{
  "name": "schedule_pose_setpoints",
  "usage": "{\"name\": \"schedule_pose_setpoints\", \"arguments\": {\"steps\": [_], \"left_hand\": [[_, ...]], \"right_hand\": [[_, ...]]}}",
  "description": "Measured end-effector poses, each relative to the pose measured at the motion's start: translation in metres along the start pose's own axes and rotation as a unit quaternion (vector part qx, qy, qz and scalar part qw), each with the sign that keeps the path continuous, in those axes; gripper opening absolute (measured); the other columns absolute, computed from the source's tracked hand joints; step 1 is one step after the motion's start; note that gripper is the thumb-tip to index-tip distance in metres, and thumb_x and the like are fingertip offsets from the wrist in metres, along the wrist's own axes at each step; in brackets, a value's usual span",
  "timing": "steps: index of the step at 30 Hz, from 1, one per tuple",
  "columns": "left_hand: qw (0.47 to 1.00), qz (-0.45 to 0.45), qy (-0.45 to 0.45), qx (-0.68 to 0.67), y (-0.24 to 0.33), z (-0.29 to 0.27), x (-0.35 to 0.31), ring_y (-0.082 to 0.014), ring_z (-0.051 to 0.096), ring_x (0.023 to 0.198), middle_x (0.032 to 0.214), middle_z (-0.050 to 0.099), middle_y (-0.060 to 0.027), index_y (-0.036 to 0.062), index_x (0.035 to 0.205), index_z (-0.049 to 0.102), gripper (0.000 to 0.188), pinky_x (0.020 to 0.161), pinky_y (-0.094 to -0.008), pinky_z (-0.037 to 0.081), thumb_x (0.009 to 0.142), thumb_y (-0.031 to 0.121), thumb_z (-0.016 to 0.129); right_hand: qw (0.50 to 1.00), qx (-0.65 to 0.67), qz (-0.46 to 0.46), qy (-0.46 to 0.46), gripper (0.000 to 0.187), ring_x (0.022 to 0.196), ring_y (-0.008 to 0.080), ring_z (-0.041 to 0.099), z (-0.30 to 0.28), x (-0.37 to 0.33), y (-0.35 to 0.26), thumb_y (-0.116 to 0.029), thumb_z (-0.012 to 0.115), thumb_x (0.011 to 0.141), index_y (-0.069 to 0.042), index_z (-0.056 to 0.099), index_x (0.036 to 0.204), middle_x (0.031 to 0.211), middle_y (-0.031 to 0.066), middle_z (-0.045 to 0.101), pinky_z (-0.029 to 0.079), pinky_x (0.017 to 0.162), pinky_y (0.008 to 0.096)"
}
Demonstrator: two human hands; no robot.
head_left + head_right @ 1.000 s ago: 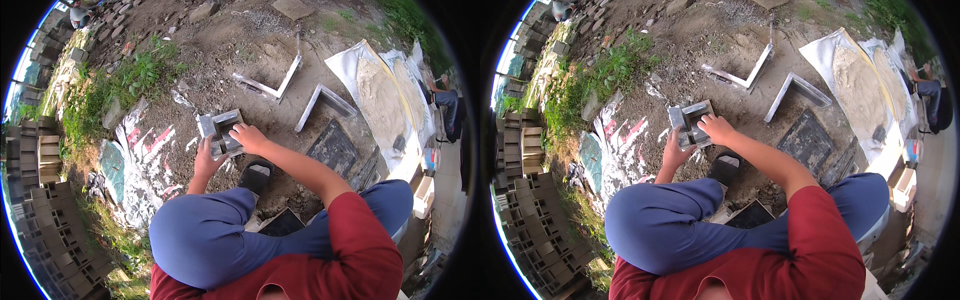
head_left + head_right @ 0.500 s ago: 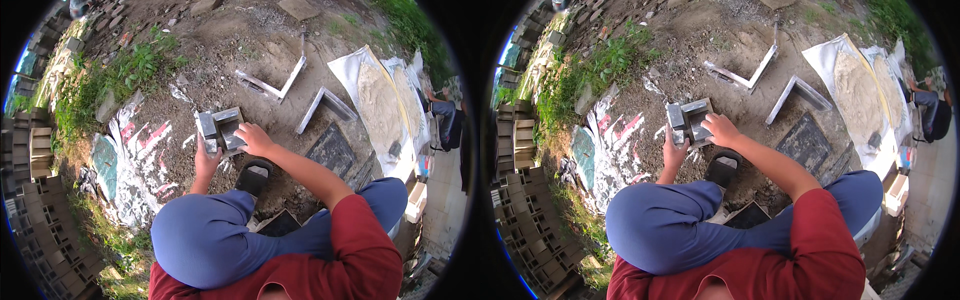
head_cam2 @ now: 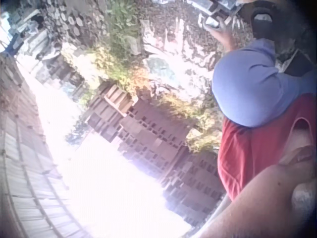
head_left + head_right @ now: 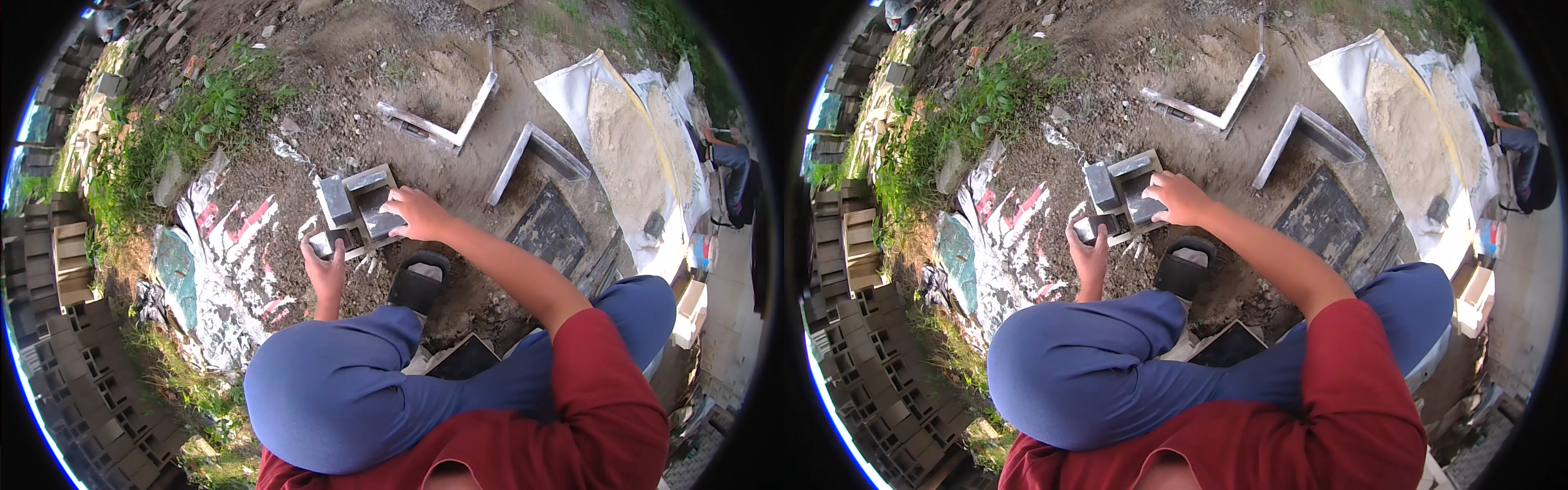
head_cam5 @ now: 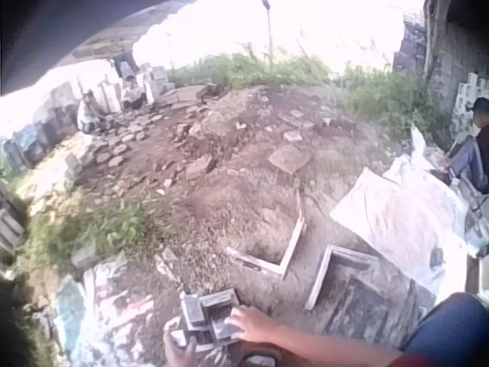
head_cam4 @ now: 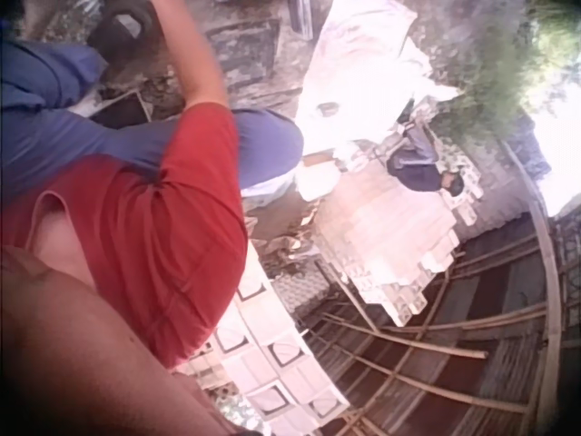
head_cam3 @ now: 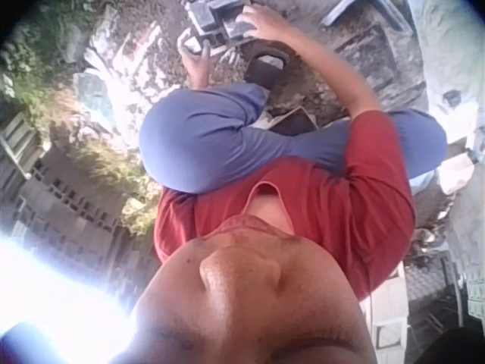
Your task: The person assembles metal components to form a block mold, then fits metal dividers into the frame to create sections.
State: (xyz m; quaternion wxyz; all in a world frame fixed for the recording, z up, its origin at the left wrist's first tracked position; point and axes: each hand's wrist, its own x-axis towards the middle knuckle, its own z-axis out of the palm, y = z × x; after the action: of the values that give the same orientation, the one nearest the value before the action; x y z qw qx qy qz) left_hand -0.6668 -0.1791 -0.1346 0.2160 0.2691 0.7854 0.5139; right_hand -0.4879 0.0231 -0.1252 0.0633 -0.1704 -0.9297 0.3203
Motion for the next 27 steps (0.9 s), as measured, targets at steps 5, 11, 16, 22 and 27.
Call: {"name": "schedule_pose_setpoints", "arguments": {"steps": [5, 11, 16, 22, 27], "left_hand": [[0.996, 0.045, -0.034, 0.069, -0.017, -0.004, 0.003, -0.015, 0.06, 0.081, 0.095, 0.063, -0.0097, 0.0019, 0.129, 0.049, 0.052, 0.074, -0.0297, 0.05, 0.086, 0.011, 0.077], [0.974, 0.129, -0.012, 0.185, 0.005, 0.031, -0.014, -0.0423, 0.06, 0.103, 0.115, 0.057, -0.0264, -0.0038, 0.134, 0.043, 0.067, 0.091, -0.0454, 0.048, 0.085, 0.023, 0.08], [0.974, 0.078, 0.0, 0.212, 0.014, 0.026, 0.006, -0.0455, 0.059, 0.11, 0.12, 0.057, -0.0271, -0.0025, 0.133, 0.042, 0.069, 0.093, -0.0478, 0.047, 0.085, 0.029, 0.08], [0.963, 0.155, -0.075, 0.207, 0.0, 0.018, -0.001, -0.0428, 0.055, 0.111, 0.121, 0.053, -0.0261, -0.0049, 0.131, 0.041, 0.074, 0.097, -0.0461, 0.044, 0.081, 0.029, 0.084], [0.967, 0.131, -0.079, 0.202, -0.004, 0.019, 0.002, -0.0404, 0.056, 0.11, 0.124, 0.053, -0.0247, -0.0033, 0.134, 0.042, 0.076, 0.096, -0.0456, 0.046, 0.081, 0.032, 0.084]], "right_hand": [[1.0, 0.013, -0.003, 0.004, 0.053, 0.11, 0.0335, 0.055, -0.001, 0.005, -0.007, -0.027, 0.086, 0.072, -0.012, 0.064, 0.118, 0.112, 0.0108, 0.058, 0.047, 0.096, 0.0454], [0.999, 0.024, 0.0, 0.021, 0.058, 0.113, 0.0339, 0.053, 0.009, -0.004, 0.003, -0.027, 0.087, 0.07, -0.013, 0.061, 0.12, 0.116, 0.0111, 0.055, 0.048, 0.096, 0.0462], [1.0, 0.007, -0.016, 0.024, 0.059, 0.115, 0.0343, 0.053, 0.01, 0.001, 0.004, -0.027, 0.088, 0.069, -0.014, 0.06, 0.119, 0.116, 0.0117, 0.054, 0.049, 0.095, 0.0464], [0.999, -0.011, -0.024, 0.038, 0.062, 0.115, 0.0342, 0.052, 0.02, 0.001, 0.01, -0.028, 0.088, 0.068, -0.012, 0.059, 0.121, 0.118, 0.0118, 0.053, 0.049, 0.094, 0.046], [0.998, -0.022, -0.033, 0.055, 0.066, 0.117, 0.0337, 0.051, 0.022, 0.0, 0.012, -0.031, 0.088, 0.068, -0.012, 0.058, 0.124, 0.119, 0.0116, 0.053, 0.049, 0.094, 0.0456]]}}
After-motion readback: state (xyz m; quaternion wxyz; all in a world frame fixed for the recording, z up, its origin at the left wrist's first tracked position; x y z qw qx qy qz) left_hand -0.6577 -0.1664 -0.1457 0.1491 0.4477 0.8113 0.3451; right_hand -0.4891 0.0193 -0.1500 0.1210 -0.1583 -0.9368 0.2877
